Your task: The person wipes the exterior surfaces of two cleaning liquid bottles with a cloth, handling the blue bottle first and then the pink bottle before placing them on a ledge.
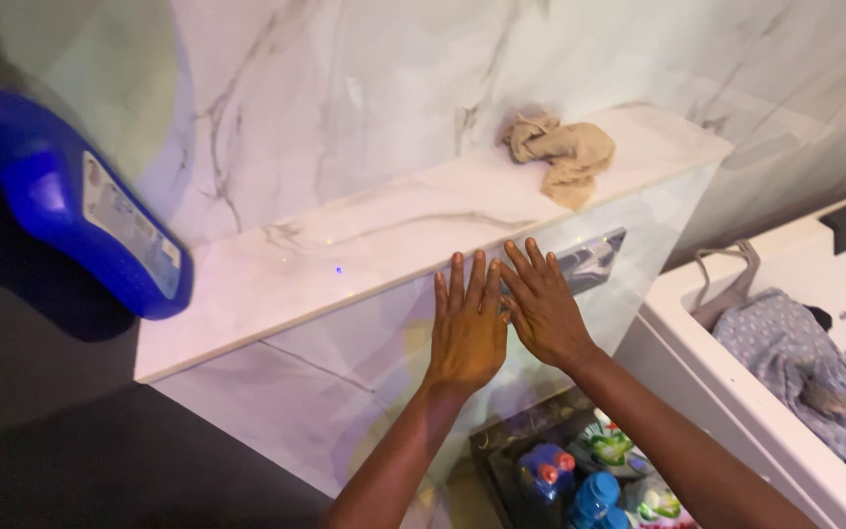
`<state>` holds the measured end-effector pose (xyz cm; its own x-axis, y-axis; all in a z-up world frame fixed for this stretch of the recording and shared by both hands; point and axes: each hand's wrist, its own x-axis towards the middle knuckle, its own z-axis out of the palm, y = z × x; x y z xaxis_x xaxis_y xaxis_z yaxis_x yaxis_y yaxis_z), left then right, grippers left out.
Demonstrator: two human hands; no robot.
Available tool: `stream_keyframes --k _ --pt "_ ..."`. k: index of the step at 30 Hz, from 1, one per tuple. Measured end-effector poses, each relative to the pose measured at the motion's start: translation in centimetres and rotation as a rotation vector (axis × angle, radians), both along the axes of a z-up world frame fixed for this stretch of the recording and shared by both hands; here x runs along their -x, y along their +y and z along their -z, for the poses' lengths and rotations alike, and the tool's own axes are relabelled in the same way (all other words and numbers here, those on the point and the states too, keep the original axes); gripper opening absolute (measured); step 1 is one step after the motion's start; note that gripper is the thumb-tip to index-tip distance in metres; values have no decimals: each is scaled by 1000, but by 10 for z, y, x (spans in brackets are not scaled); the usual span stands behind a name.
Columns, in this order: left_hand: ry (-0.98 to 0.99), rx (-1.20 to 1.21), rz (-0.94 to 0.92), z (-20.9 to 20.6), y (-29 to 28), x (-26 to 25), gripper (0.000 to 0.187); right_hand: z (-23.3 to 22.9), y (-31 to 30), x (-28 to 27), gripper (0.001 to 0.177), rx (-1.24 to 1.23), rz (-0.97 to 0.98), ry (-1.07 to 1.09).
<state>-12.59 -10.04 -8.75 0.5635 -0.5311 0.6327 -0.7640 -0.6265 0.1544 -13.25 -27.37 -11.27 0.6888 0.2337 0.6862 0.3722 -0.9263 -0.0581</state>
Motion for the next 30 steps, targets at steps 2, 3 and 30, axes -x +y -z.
stream_keyframes --k 2,3,30 --pt "35 36 57 12 -6 10 71 9 -6 12 61 -32 -7 16" --pt "52 55 86 18 -9 14 72 14 -9 18 61 -47 -10 23" --pt "373 -32 213 187 -106 103 69 181 -102 142 67 -244 -51 188"
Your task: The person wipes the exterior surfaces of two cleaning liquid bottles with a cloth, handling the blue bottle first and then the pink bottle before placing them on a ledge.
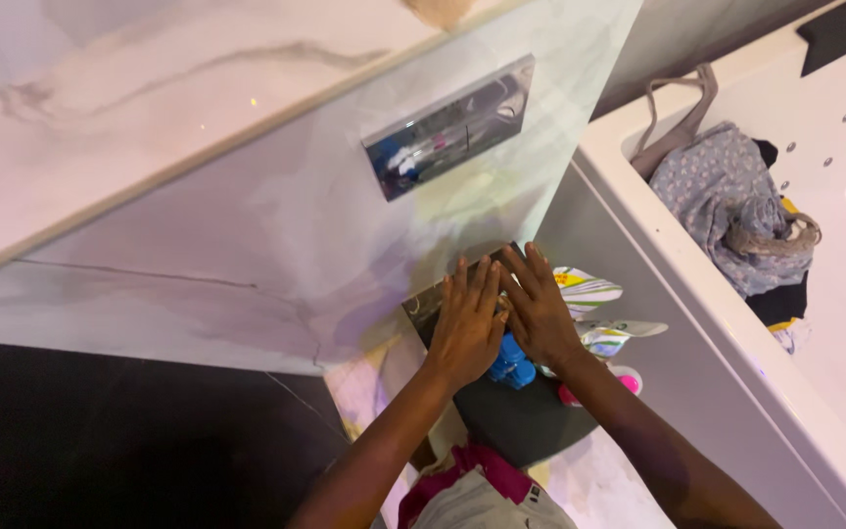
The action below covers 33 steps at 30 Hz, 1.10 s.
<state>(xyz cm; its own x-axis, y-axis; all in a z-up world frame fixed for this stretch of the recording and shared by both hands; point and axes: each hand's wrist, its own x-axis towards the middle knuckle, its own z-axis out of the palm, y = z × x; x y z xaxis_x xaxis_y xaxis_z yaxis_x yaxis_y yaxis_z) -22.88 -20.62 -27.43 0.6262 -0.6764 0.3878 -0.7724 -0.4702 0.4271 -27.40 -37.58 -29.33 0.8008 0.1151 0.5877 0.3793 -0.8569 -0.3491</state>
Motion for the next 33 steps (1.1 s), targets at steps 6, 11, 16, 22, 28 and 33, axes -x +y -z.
stream_keyframes --k 6,11,16,22,28,33 --pt "61 -72 -6 33 -4 15 68 38 -4 17 57 -52 -11 54" --pt "157 -85 -28 68 -4 27 66 80 -3 31 57 -55 5 109" --pt "239 -113 -22 99 -4 38 65 124 -1 48 63 -126 59 207" --pt "234 -35 -34 135 4 45 64 160 -3 74 61 -282 192 250" --pt "344 -48 -50 164 15 65 68 169 2 96 67 -352 264 253" --pt "377 -31 -37 179 26 85 70 170 15 120 68 -375 359 284"
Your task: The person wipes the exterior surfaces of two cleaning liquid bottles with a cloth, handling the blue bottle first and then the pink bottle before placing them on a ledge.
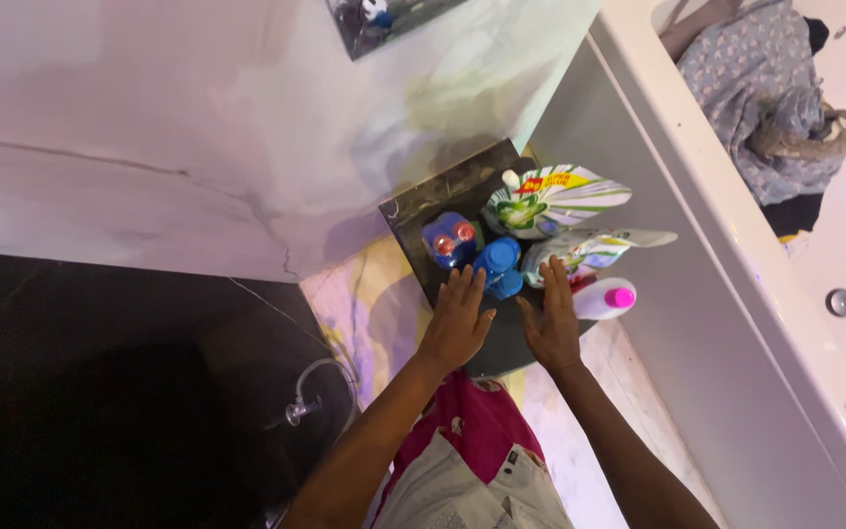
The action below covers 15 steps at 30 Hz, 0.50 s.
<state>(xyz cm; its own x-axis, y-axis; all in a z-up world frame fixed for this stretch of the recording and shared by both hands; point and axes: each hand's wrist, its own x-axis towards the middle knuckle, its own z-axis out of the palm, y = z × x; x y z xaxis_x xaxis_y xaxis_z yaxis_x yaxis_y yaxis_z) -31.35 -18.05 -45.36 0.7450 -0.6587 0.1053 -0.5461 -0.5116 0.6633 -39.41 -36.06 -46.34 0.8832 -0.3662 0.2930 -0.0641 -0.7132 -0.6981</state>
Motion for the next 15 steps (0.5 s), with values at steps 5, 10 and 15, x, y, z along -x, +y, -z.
stream_keyframes --k 5,10,15 --pt "27 1 0 14 12 17 70 6 21 34 68 8 24 15" --pt "43 -4 -4 36 22 36 71 19 36 62 68 -37 68 58" --pt "114 -12 -27 49 23 52 71 35 42 78 68 -70 58 54"
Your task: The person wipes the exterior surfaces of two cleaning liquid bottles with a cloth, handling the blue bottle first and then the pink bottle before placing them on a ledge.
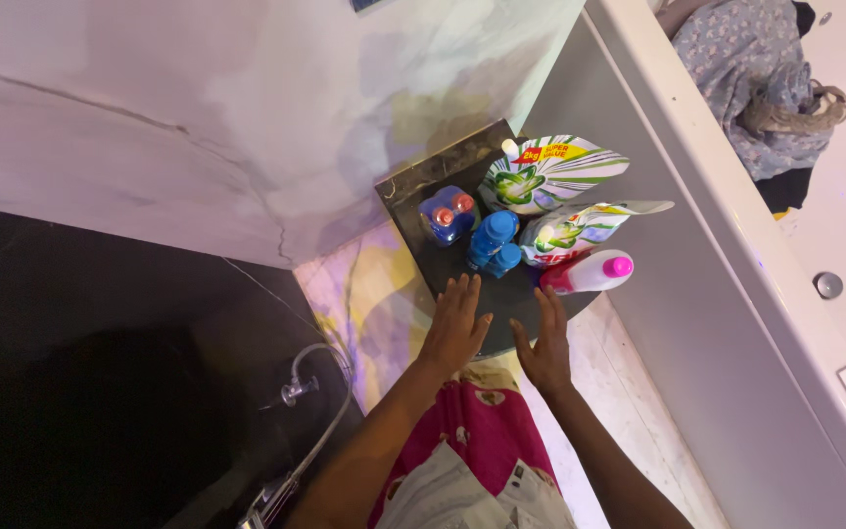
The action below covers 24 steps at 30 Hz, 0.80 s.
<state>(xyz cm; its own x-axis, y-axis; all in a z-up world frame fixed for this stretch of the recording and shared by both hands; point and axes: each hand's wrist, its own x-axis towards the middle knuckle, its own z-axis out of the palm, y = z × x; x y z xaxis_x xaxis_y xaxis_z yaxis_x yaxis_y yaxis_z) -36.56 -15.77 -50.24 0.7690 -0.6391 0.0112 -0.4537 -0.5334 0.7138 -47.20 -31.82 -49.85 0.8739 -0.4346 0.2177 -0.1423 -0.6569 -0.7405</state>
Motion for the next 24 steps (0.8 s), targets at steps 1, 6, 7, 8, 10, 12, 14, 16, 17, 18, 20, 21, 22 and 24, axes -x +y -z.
stream_keyframes --k 1,6,7,8,10,12,14,16,17,18,20,21,22,24 --pt "2 1 -10 2 -1 -1 72 4 0 -3 68 8 -11 -8" --pt "0 23 -95 19 -9 1 74 28 -9 -6 70 -3 -61 39" --pt "7 24 -115 22 -10 5 74 34 -11 -7 71 -1 -72 61" --pt "9 24 -132 25 -12 6 74 39 -13 -10 73 2 -81 78" --pt "12 34 -163 29 -14 7 74 49 -17 -14 75 -6 -103 88" --pt "19 54 -187 34 -17 7 76 61 -21 -16 75 -22 -126 78" --pt "48 45 -216 39 -16 8 77 72 -24 -15 75 -36 -130 84" --pt "86 33 -237 43 -16 9 77 84 -26 -13 75 -55 -120 83" --pt "110 25 -246 46 -16 10 77 90 -27 -12 75 -68 -109 79" --pt "132 18 -253 50 -19 10 78 97 -30 -11 75 -79 -97 73" --pt "119 45 -227 60 -29 15 80 112 -39 -7 76 -199 12 130" --pt "112 58 -213 65 -34 17 82 121 -44 -4 76 -260 66 158" --pt "119 50 -187 70 -42 20 82 130 -50 0 76 -315 150 158" --pt "137 31 -133 79 -63 29 83 143 -69 10 76 -423 318 161"
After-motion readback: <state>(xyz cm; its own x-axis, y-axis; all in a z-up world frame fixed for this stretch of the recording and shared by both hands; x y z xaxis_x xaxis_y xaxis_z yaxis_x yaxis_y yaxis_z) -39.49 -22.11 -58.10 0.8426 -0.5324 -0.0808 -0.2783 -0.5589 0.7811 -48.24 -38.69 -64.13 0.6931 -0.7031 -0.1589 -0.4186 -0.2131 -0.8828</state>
